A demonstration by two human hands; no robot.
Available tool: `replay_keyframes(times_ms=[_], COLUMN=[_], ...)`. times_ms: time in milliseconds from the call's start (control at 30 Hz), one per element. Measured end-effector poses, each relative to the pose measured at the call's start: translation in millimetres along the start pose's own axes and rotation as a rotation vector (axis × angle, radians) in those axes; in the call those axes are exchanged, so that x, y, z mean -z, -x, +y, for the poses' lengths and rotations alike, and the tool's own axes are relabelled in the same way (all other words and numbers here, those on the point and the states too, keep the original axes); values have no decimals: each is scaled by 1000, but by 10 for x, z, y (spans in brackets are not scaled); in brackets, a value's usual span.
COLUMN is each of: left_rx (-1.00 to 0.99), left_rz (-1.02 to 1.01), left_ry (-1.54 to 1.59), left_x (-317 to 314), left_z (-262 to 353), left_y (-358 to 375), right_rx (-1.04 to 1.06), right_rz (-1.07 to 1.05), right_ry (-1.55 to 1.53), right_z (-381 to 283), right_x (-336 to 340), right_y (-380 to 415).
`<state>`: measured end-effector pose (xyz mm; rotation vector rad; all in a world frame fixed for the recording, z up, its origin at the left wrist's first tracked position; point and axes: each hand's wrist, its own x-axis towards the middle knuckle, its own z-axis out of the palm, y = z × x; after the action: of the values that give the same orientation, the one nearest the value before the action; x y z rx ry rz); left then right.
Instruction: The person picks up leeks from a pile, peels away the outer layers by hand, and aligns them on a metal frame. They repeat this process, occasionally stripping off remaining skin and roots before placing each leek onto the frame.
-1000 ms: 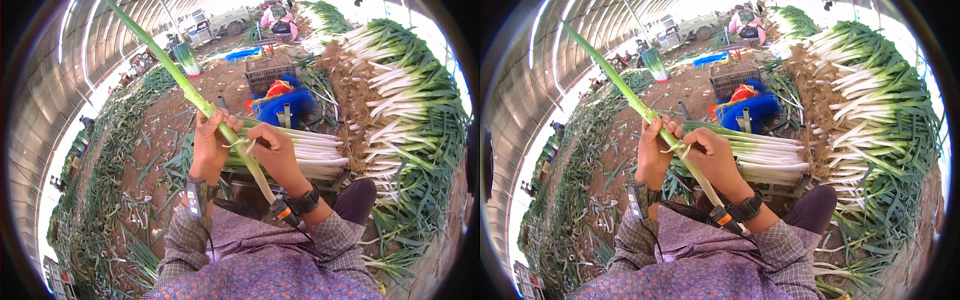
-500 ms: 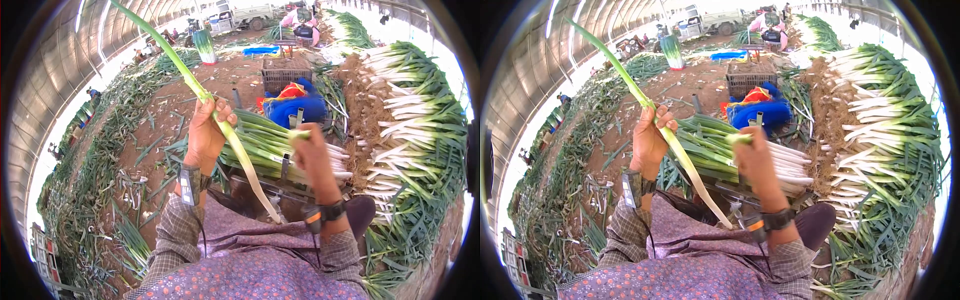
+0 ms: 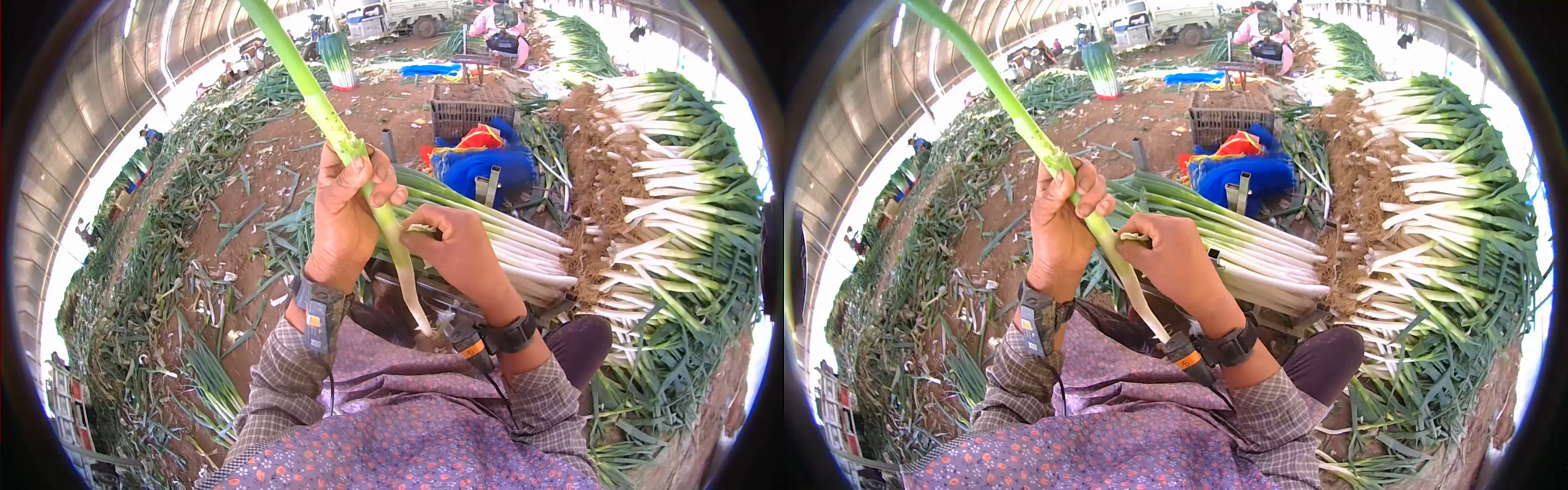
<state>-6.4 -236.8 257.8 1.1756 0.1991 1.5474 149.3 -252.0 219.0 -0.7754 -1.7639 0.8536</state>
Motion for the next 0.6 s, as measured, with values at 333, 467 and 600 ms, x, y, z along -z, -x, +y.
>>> replay_keyframes(times_ms=[333, 467, 600], left_rx=[72, 25, -79], left_rz=[-73, -115, -30], left_ry=[134, 139, 28], left_x=[69, 7, -11], left_z=[96, 195, 359], left_y=[37, 2, -2], right_rx=[-93, -255, -379], right_rz=[-46, -101, -27], right_ry=[25, -256, -840], right_z=[-13, 135, 228], right_x=[-39, -99, -62], right_y=[-10, -44, -19])
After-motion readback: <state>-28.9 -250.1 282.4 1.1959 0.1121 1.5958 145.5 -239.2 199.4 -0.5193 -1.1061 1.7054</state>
